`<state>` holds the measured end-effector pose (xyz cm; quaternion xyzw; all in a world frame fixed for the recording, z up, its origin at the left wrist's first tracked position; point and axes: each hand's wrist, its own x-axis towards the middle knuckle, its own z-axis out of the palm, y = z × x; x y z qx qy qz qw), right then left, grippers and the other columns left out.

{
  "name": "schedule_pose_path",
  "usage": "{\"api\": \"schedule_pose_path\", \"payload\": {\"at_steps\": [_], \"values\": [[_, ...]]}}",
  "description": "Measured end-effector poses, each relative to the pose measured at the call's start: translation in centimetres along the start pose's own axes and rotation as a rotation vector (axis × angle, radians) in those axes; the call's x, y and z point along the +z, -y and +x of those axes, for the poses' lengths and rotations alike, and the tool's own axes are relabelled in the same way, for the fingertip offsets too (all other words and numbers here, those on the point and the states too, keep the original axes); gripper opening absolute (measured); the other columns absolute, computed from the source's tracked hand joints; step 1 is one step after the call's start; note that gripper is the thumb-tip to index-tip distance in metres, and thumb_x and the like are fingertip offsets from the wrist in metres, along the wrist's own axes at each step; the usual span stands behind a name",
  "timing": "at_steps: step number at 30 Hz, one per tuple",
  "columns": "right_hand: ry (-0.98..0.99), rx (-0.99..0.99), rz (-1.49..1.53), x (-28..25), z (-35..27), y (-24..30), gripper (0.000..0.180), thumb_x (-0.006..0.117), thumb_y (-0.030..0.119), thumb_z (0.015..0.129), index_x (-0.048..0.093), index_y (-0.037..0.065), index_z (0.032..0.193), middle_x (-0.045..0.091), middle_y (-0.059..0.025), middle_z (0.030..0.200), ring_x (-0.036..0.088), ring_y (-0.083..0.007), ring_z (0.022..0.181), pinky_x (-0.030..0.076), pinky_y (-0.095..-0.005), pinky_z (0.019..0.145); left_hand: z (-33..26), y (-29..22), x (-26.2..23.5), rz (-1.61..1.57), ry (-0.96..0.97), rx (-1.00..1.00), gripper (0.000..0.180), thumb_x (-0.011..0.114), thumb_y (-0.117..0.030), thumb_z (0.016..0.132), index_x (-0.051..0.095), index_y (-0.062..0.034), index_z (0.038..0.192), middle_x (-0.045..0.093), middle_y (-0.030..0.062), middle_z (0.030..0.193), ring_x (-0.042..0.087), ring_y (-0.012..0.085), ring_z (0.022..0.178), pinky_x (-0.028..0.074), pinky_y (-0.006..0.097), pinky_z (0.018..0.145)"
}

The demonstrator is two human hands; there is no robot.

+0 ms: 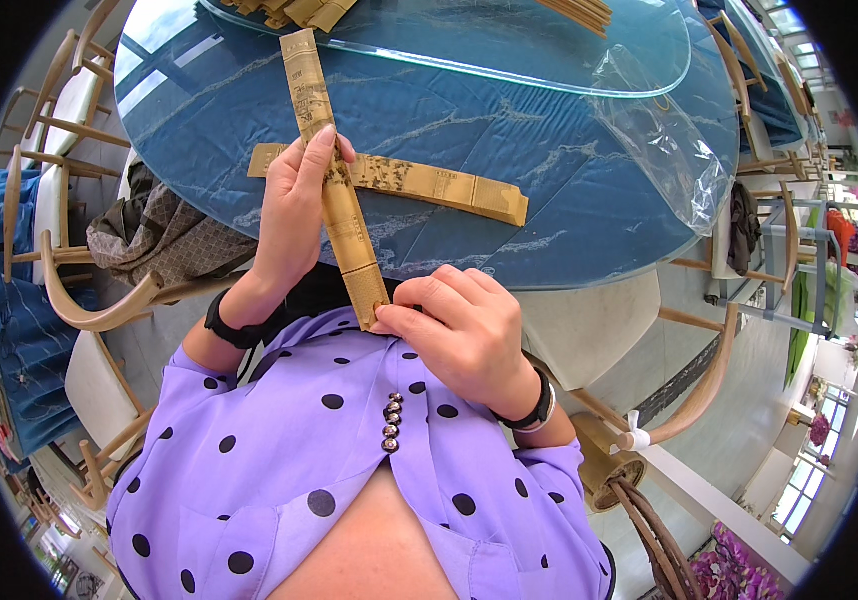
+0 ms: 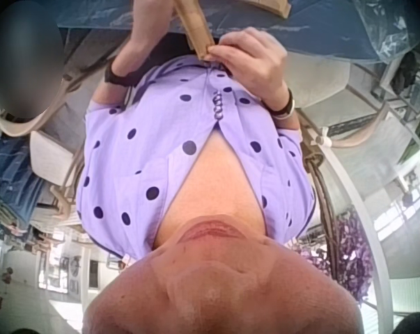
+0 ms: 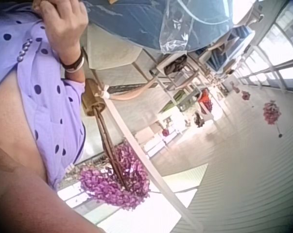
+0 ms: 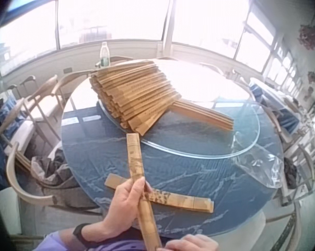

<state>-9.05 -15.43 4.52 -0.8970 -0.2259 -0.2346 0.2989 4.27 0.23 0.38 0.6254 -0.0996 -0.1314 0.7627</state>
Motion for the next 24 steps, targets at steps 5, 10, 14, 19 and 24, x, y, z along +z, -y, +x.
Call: {"api": "schedule_pose_path", "payload": {"at_steps": [5,10,14,19,24], "values": [[0.075,-0.015,-0.035,0.2,0.1,-0.1,0.018,0.081,0.015,0.07,0.072,0.009,0.085,0.065,-0.0003,0.084,0.059,-0.015,0.066,0.04,-0.03,0.056,0.2,0.5,0.2,0.11,0.045,0.073,0.037,0.047,-0.033,0.111,0.063,-0.0073,0.09,0.055,-0.0036,0.081,0.045,0.0042,0.074,0.04,0.023,0.068],[0.038,-0.03,-0.059,0.2,-0.2,-0.3,0.019,0.081,0.014,0.071,0.072,0.008,0.087,0.065,-0.0012,0.084,0.059,-0.015,0.067,0.039,-0.0302,0.057,0.8,0.3,-0.2,0.017,0.029,-0.03,0.038,0.046,-0.033,0.111,0.063,-0.0069,0.09,0.055,-0.0032,0.081,0.046,0.0046,0.075,0.04,0.023,0.071],[0.023,-0.025,-0.06,0.3,-0.2,-0.3,0.021,0.08,0.014,0.069,0.073,0.008,0.088,0.065,-0.0012,0.085,0.06,-0.0153,0.067,0.04,-0.0301,0.057,0.6,0.4,0.0,-0.023,0.015,-0.027,0.038,0.046,-0.034,0.111,0.063,-0.0073,0.09,0.054,-0.0032,0.081,0.046,0.0043,0.075,0.04,0.023,0.071],[0.025,-0.063,-0.149,0.7,-0.5,0.2,0.021,0.079,0.013,0.069,0.072,0.008,0.089,0.065,-0.0007,0.088,0.061,-0.015,0.071,0.041,-0.0303,0.063,0.1,0.2,0.1,0.012,0.004,-0.043,0.038,0.045,-0.035,0.111,0.062,-0.0075,0.091,0.052,-0.0036,0.08,0.044,0.0039,0.075,0.038,0.023,0.069],[0.051,-0.134,-0.264,0.6,-0.4,0.6,0.015,0.077,0.009,0.076,0.07,0.008,0.089,0.064,-0.0005,0.092,0.06,-0.0135,0.073,0.043,-0.0295,0.068,0.1,0.2,0.4,0.077,0.028,0.03,0.037,0.045,-0.033,0.112,0.061,-0.0069,0.091,0.05,-0.0042,0.079,0.041,0.004,0.074,0.036,0.023,0.067]]}}
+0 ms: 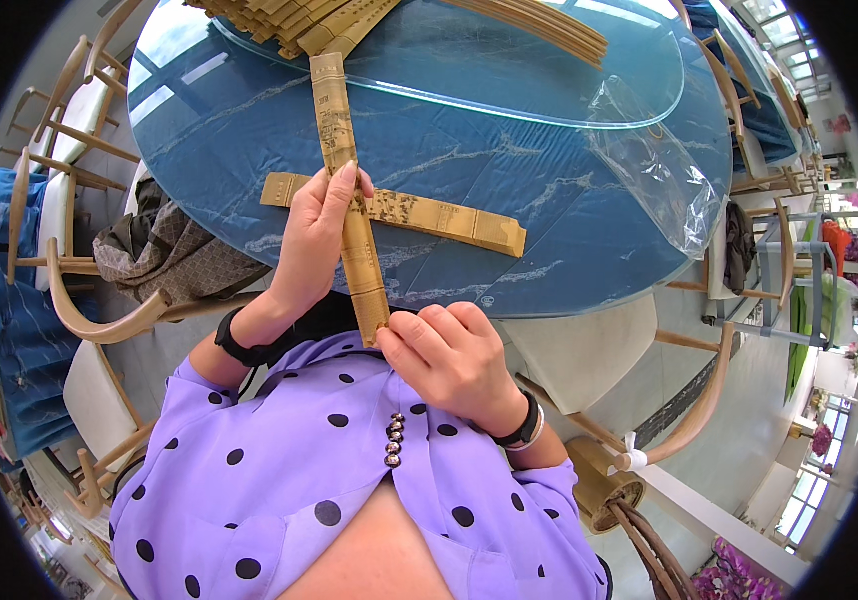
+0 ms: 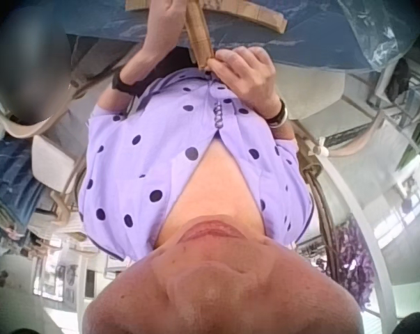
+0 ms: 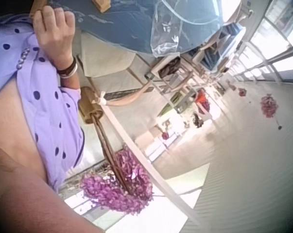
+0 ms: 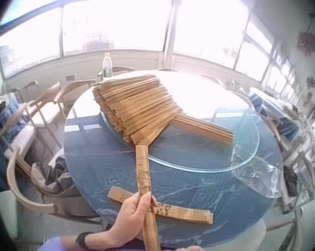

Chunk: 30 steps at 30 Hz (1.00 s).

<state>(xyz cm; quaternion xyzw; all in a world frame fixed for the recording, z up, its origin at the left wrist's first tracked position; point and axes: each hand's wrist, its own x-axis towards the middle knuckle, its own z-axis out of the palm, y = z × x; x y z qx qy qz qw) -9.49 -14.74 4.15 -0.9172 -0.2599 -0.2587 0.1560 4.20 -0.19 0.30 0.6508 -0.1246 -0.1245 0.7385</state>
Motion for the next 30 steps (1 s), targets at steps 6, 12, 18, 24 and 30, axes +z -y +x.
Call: {"api": "schedule_pose_path", "payload": {"at_steps": [6,12,18,24,30], "values": [[-0.046,-0.095,-0.06,-0.4,0.1,0.1,0.022,0.08,0.014,0.076,0.074,0.013,0.098,0.065,0.0026,0.09,0.059,-0.0127,0.068,0.045,-0.0279,0.067,-0.3,-0.1,0.3,-0.031,0.015,-0.016,0.036,0.043,-0.032,0.112,0.061,-0.0064,0.093,0.05,-0.0036,0.081,0.04,0.0053,0.075,0.036,0.024,0.07],[-0.021,-0.067,0.084,-0.8,0.8,-0.8,0.027,0.079,0.015,0.078,0.073,0.012,0.103,0.065,0.0019,0.095,0.06,-0.0127,0.073,0.044,-0.0278,0.067,-0.2,-0.2,0.2,-0.094,-0.004,-0.071,0.037,0.044,-0.033,0.112,0.062,-0.0071,0.092,0.051,-0.0039,0.082,0.041,0.0045,0.074,0.037,0.023,0.069],[-0.102,0.092,0.26,-0.6,1.4,-1.4,0.035,0.087,0.018,0.07,0.073,0.009,0.102,0.066,-0.0009,0.088,0.06,-0.0161,0.068,0.043,-0.0301,0.061,0.4,-1.2,-0.2,-0.228,0.006,-0.05,0.041,0.041,-0.035,0.113,0.062,-0.0054,0.094,0.054,-0.0022,0.081,0.046,0.005,0.075,0.041,0.024,0.069],[-0.106,0.115,0.283,-0.4,1.4,-1.7,0.036,0.088,0.022,0.069,0.073,0.008,0.099,0.066,-0.0026,0.087,0.06,-0.0176,0.067,0.043,-0.0307,0.06,0.7,-1.4,-0.1,-0.24,0.004,-0.04,0.041,0.041,-0.035,0.113,0.063,-0.0064,0.095,0.054,-0.0024,0.081,0.046,0.0048,0.074,0.041,0.023,0.068],[-0.122,0.126,0.249,-0.4,1.7,-1.6,0.039,0.089,0.029,0.064,0.071,0.01,0.092,0.065,-0.0015,0.085,0.058,-0.0176,0.065,0.04,-0.0315,0.061,0.5,-1.0,0.0,-0.208,-0.014,-0.025,0.037,0.044,-0.035,0.111,0.063,-0.007,0.097,0.053,-0.002,0.082,0.048,0.004,0.073,0.042,0.022,0.066]]}}
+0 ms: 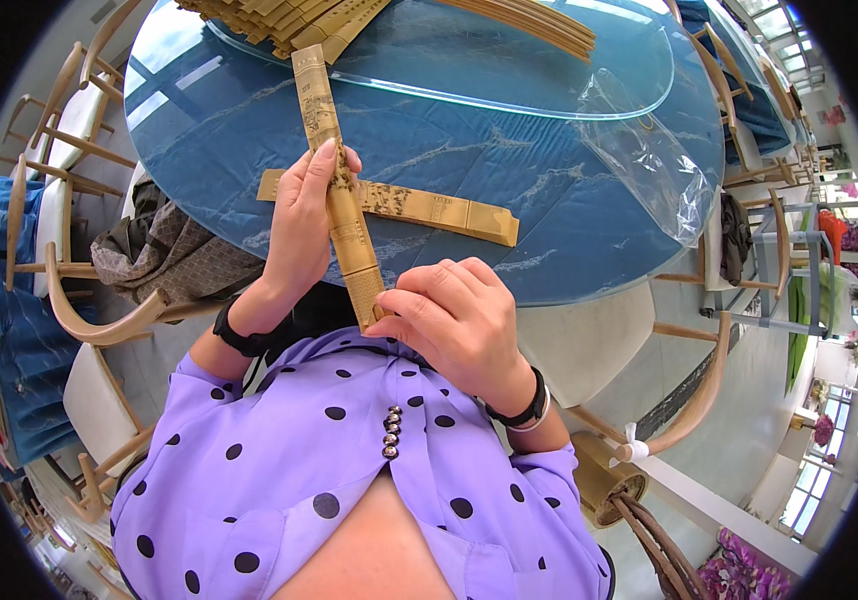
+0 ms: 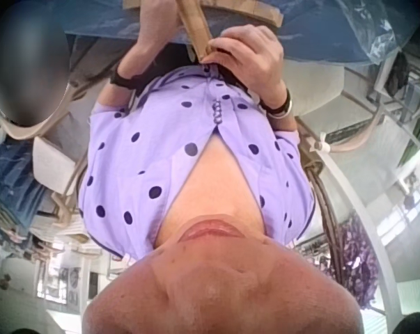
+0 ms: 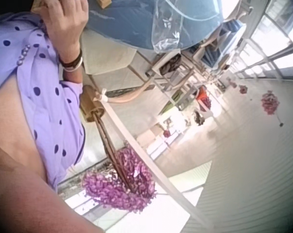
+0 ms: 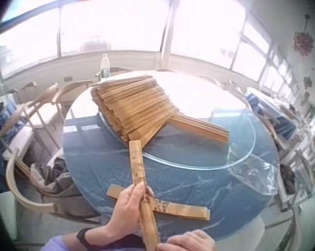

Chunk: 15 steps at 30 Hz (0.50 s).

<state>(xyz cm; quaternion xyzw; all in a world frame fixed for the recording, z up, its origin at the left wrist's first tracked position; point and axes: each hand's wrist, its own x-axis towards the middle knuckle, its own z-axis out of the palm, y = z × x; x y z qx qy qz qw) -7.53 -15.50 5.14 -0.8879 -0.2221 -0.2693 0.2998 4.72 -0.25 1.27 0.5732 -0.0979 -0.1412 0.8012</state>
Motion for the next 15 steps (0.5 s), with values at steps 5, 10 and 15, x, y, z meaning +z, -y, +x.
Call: {"api": "schedule_pose_path", "payload": {"at_steps": [5,10,15], "values": [[0.047,0.011,-0.078,0.3,0.1,0.5,0.028,0.084,0.027,0.073,0.065,0.01,0.085,0.065,-0.0005,0.084,0.061,-0.0182,0.071,0.043,-0.0321,0.069,-0.1,0.0,0.0,0.069,0.005,0.002,0.037,0.044,-0.035,0.112,0.062,-0.0071,0.096,0.052,-0.0024,0.082,0.047,0.0039,0.073,0.041,0.022,0.065],[0.041,0.022,-0.085,0.7,-0.2,0.9,0.026,0.083,0.026,0.076,0.065,0.01,0.087,0.065,-0.0004,0.086,0.061,-0.0185,0.074,0.043,-0.0333,0.075,-0.1,0.5,-0.2,0.099,0.037,0.0,0.036,0.043,-0.034,0.112,0.061,-0.0081,0.095,0.052,-0.0036,0.081,0.044,0.0037,0.071,0.038,0.022,0.064],[0.026,-0.006,-0.076,-0.2,0.5,-0.1,0.03,0.086,0.024,0.075,0.068,0.009,0.092,0.067,-0.0021,0.087,0.064,-0.0181,0.071,0.047,-0.032,0.065,-1.2,0.5,0.8,0.146,0.164,0.021,0.031,0.045,-0.03,0.112,0.061,-0.0054,0.102,0.056,-0.0014,0.091,0.05,0.0064,0.084,0.043,0.024,0.077]]}}
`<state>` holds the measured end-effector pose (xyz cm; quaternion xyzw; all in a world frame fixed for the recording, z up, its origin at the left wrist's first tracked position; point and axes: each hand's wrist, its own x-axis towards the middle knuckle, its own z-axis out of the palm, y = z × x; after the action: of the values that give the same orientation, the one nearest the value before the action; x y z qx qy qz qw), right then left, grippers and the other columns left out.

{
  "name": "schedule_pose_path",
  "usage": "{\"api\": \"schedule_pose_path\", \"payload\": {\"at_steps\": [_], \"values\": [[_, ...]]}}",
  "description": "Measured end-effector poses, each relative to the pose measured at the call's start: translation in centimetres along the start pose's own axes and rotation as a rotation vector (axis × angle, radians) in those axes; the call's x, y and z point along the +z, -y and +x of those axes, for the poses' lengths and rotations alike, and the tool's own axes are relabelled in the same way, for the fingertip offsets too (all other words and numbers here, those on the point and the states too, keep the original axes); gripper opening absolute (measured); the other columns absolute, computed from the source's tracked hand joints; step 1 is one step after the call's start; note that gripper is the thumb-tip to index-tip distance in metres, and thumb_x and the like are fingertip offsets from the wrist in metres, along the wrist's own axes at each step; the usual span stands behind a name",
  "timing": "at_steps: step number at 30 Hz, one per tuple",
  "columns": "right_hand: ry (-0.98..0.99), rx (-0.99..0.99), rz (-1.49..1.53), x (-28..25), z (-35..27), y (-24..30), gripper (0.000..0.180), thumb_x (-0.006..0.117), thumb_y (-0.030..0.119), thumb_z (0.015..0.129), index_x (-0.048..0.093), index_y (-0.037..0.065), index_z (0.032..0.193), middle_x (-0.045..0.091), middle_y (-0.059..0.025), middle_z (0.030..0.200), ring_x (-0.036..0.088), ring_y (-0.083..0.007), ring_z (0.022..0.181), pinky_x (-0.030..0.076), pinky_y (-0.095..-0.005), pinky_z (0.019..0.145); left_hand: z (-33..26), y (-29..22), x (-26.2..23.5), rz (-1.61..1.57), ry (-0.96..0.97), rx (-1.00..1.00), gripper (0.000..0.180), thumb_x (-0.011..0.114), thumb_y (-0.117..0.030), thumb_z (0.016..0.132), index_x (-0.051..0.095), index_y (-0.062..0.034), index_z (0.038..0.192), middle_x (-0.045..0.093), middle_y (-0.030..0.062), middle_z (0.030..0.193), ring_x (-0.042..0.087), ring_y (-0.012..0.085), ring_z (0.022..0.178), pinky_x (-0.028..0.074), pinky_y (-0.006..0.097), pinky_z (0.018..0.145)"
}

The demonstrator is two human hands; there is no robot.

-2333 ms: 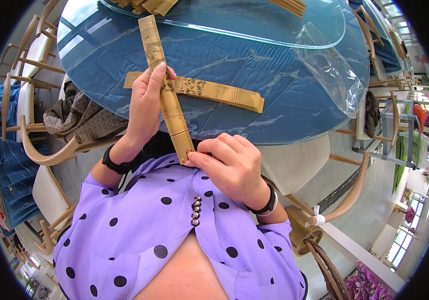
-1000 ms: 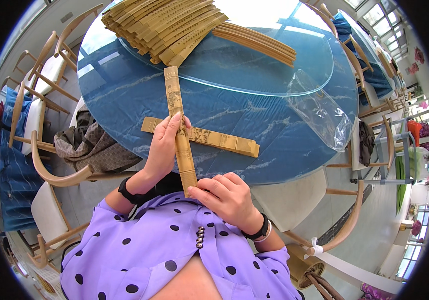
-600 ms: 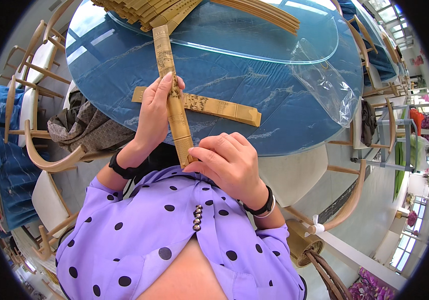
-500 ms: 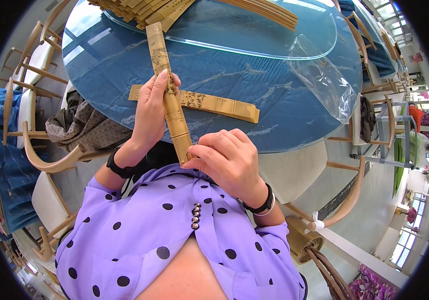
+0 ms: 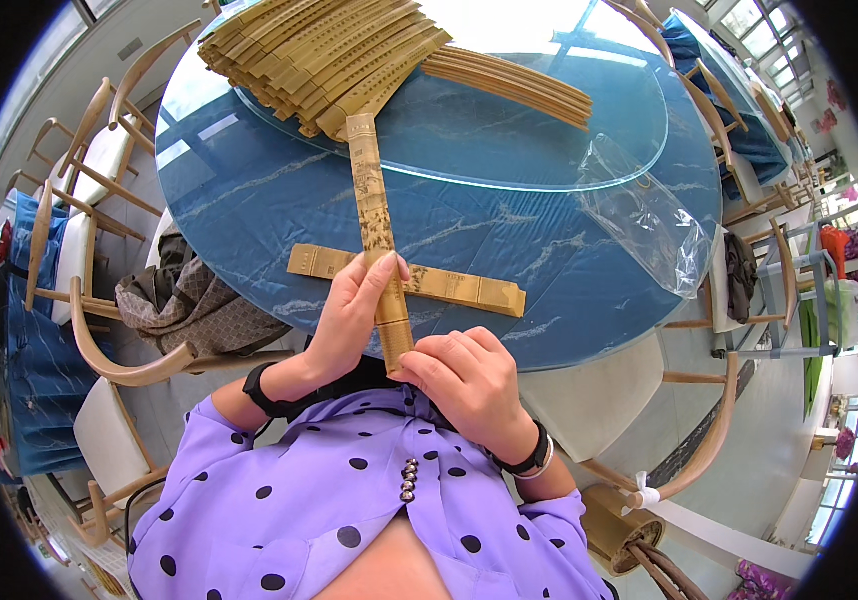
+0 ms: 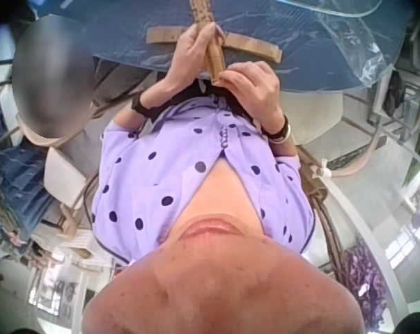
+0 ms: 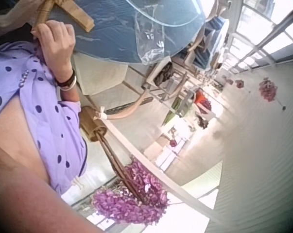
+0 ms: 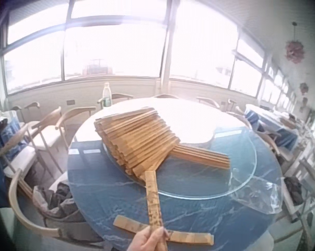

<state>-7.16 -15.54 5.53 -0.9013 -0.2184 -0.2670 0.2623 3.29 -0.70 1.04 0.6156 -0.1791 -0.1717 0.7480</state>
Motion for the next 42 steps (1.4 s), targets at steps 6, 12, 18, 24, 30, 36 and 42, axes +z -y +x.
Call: {"api": "schedule_pose_path", "payload": {"at_steps": [6,12,18,24,30,36,42], "values": [[0.003,0.0,0.048,-1.0,0.7,-0.4,0.032,0.088,0.026,0.073,0.068,0.008,0.092,0.067,-0.002,0.086,0.065,-0.0177,0.071,0.048,-0.0302,0.061,2.5,-4.7,-3.4,0.26,0.192,-0.025,0.026,0.04,-0.023,0.112,0.056,-0.0024,0.113,0.06,0.0043,0.092,0.059,0.011,0.079,0.05,0.027,0.075],[0.018,0.099,-0.003,-2.1,-1.1,-2.0,0.019,0.085,0.016,0.078,0.069,0.008,0.085,0.067,-0.0016,0.082,0.065,-0.0187,0.07,0.048,-0.0308,0.06,15.7,-12.9,-11.1,1.304,-0.286,0.562,0.039,0.054,-0.025,0.105,0.06,0.0004,0.134,0.064,0.0257,0.102,0.066,0.0393,0.097,0.053,0.045,0.085],[0.046,0.136,-0.077,-3.7,-1.2,-3.1,0.019,0.084,0.015,0.079,0.067,0.008,0.084,0.066,-0.0024,0.081,0.064,-0.0203,0.069,0.049,-0.0327,0.06,25.8,-14.1,-19.0,1.892,-0.409,0.597,0.043,0.05,-0.028,0.106,0.053,-0.0222,0.149,0.056,0.0199,0.11,0.066,0.0336,0.098,0.057,0.044,0.086],[0.087,0.134,-0.164,-5.3,-0.9,-5.3,0.017,0.081,0.015,0.082,0.067,0.007,0.084,0.065,-0.0042,0.08,0.064,-0.0228,0.069,0.049,-0.0354,0.061,29.8,-12.0,-19.3,2.033,-0.36,0.388,0.048,0.045,-0.043,0.107,0.051,-0.0234,0.15,0.051,0.0192,0.127,0.058,0.0352,0.112,0.052,0.044,0.095],[0.182,0.16,-0.171,-7.1,3.6,-10.5,0.019,0.076,0.019,0.087,0.065,0.006,0.081,0.063,-0.0055,0.079,0.065,-0.0258,0.07,0.051,-0.0354,0.064,30.6,-11.5,-19.8,2.077,-0.487,0.494,0.046,0.047,-0.04,0.106,0.058,-0.0134,0.142,0.05,0.0132,0.125,0.048,0.0298,0.12,0.044,0.042,0.103],[0.152,0.131,-0.381,-5.7,9.7,-21.3,0.02,0.071,0.02,0.093,0.071,0.004,0.104,0.067,-0.0097,0.1,0.067,-0.0276,0.097,0.057,-0.0383,0.083,22.9,-11.5,-15.0,1.733,-0.406,0.736,0.045,0.06,-0.032,0.102,0.062,-0.0007,0.134,0.053,0.0148,0.112,0.053,0.0303,0.11,0.046,0.043,0.1],[0.163,0.022,-0.714,-2.6,13.9,-29.4,0.029,0.067,0.022,0.096,0.067,0.002,0.116,0.066,-0.0108,0.114,0.062,-0.0295,0.11,0.052,-0.0409,0.1,5.6,-8.9,-6.8,1.286,0.035,0.608,0.037,0.07,-0.016,0.093,0.064,0.0035,0.124,0.054,0.0145,0.107,0.052,0.0313,0.101,0.046,0.041,0.091]]}}
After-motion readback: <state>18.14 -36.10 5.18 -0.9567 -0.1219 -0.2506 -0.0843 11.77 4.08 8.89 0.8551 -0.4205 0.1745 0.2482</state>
